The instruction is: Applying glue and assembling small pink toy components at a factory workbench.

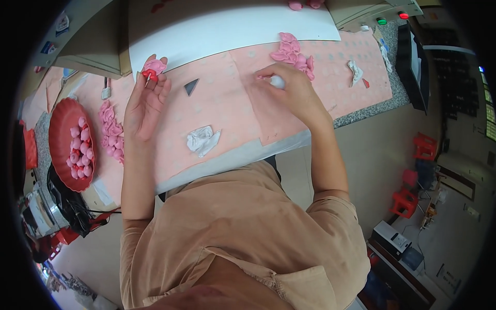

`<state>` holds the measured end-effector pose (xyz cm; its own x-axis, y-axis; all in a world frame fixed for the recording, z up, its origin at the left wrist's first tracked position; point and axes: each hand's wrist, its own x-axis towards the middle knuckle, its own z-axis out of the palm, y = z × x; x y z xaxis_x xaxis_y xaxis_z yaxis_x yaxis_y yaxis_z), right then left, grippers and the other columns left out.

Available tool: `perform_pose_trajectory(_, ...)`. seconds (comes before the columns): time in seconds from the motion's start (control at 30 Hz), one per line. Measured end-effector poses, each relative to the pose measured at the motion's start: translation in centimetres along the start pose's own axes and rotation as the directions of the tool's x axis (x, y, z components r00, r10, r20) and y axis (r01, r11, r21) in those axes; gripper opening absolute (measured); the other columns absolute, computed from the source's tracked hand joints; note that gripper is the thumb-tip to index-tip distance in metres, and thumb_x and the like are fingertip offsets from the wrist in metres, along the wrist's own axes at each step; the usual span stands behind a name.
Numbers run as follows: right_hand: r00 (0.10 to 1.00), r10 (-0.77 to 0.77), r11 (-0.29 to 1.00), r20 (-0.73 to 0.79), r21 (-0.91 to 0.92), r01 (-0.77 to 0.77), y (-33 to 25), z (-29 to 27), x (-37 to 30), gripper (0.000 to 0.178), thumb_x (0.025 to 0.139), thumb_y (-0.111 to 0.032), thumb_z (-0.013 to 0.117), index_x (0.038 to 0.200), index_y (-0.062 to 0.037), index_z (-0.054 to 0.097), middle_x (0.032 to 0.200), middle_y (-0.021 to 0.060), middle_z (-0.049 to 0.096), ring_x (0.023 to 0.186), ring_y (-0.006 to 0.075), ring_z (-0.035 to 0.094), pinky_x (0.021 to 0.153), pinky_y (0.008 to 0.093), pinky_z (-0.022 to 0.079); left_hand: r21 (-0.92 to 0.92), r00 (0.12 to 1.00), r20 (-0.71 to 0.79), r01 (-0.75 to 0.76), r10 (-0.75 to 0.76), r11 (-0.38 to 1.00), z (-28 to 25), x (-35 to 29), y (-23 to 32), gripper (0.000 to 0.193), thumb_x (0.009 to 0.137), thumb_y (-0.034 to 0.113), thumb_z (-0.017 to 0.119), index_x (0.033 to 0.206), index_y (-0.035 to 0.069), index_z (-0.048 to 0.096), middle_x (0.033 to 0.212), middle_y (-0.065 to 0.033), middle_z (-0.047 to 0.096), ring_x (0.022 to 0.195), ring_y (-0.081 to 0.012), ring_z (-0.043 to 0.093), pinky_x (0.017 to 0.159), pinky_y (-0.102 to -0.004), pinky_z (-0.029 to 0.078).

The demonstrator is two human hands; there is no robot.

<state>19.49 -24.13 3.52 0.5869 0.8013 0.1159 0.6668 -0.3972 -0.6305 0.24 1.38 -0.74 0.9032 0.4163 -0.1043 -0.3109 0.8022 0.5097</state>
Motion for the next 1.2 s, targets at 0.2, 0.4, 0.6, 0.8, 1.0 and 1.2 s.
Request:
perform_pose_trajectory(0.2,0.963,-0.089,0.986,0.255,0.157,0.05,-2.3,3.3,3.1,0.018,0.083,-0.013,0.068,0.097,-0.0012,0.065,0.091,0.0074,0.066,0.086,0.0208,0.062,0.08,0.0298,0.048,-0.059,0.998,0.019,0.053,-0.052,0.997,0.0,0.0,-0.6,0.044,0.098,0.022,0.051,0.134,-0.001,0.042,0.129,-0.0195,0.052,0.101,-0.0168,0.06,0.094,-0.0354,0.052)
perform_pose_trajectory(0.4,0.971,-0.01,0.998,0.238,-0.064,0.026,-3.4,3.7,2.2,0.019,0.081,-0.012,0.07,0.096,-0.002,0.064,0.1,0.0108,0.063,0.091,0.025,0.061,0.077,0.0328,0.049,-0.058,0.999,-0.036,0.038,-0.04,0.998,-0.3,0.2,-0.4,0.039,0.097,0.019,0.052,0.128,-0.003,0.048,0.127,-0.0192,0.054,0.098,-0.0168,0.061,0.095,-0.0346,0.052)
perform_pose_trajectory(0.6,0.987,-0.114,0.993,0.11,0.051,0.109,-4.7,5.7,-0.1,0.027,0.077,-0.006,0.072,0.103,-0.0031,0.064,0.092,0.0116,0.061,0.089,0.0298,0.061,0.079,0.0352,0.049,-0.001,0.999,-0.024,0.041,-0.041,0.999,-0.1,-0.4,-0.3,0.039,0.097,0.021,0.053,0.128,-0.001,0.049,0.123,-0.0162,0.057,0.096,-0.0163,0.061,0.094,-0.0348,0.052)
perform_pose_trajectory(0.8,1.0,-0.022,0.931,-0.012,0.363,0.025,-6.3,5.4,2.1,0.032,0.079,-0.004,0.072,0.11,-0.0053,0.066,0.1,0.0039,0.061,0.081,0.0114,0.057,0.073,0.0239,0.047,0.041,0.995,-0.021,0.098,-0.097,0.994,0.4,-0.2,-1.1,0.041,0.096,0.025,0.056,0.128,0.0,0.049,0.117,-0.0126,0.06,0.096,-0.0156,0.061,0.093,-0.0341,0.053)
perform_pose_trajectory(1.0,0.976,-0.2,0.896,-0.088,0.386,0.219,-9.2,6.3,4.7,0.033,0.077,-0.004,0.073,0.11,-0.0066,0.066,0.101,0.0073,0.064,0.079,0.015,0.059,0.073,0.0258,0.05,0.063,0.99,-0.016,0.144,-0.143,0.988,0.4,-0.5,-1.6,0.039,0.095,0.026,0.056,0.124,0.0,0.052,0.107,-0.0074,0.061,0.096,-0.0144,0.061,0.093,-0.0327,0.053)
perform_pose_trajectory(1.2,0.949,-0.302,0.9,-0.093,0.301,0.316,-8.9,7.2,5.2,0.033,0.078,-0.006,0.073,0.11,-0.0078,0.065,0.105,0.0091,0.063,0.087,0.0209,0.063,0.076,0.0311,0.053,0.09,0.987,-0.02,0.158,-0.157,0.983,1.1,-0.6,-1.5,0.04,0.095,0.027,0.057,0.125,0.0,0.053,0.108,-0.0073,0.061,0.097,-0.0145,0.06,0.093,-0.0319,0.053)
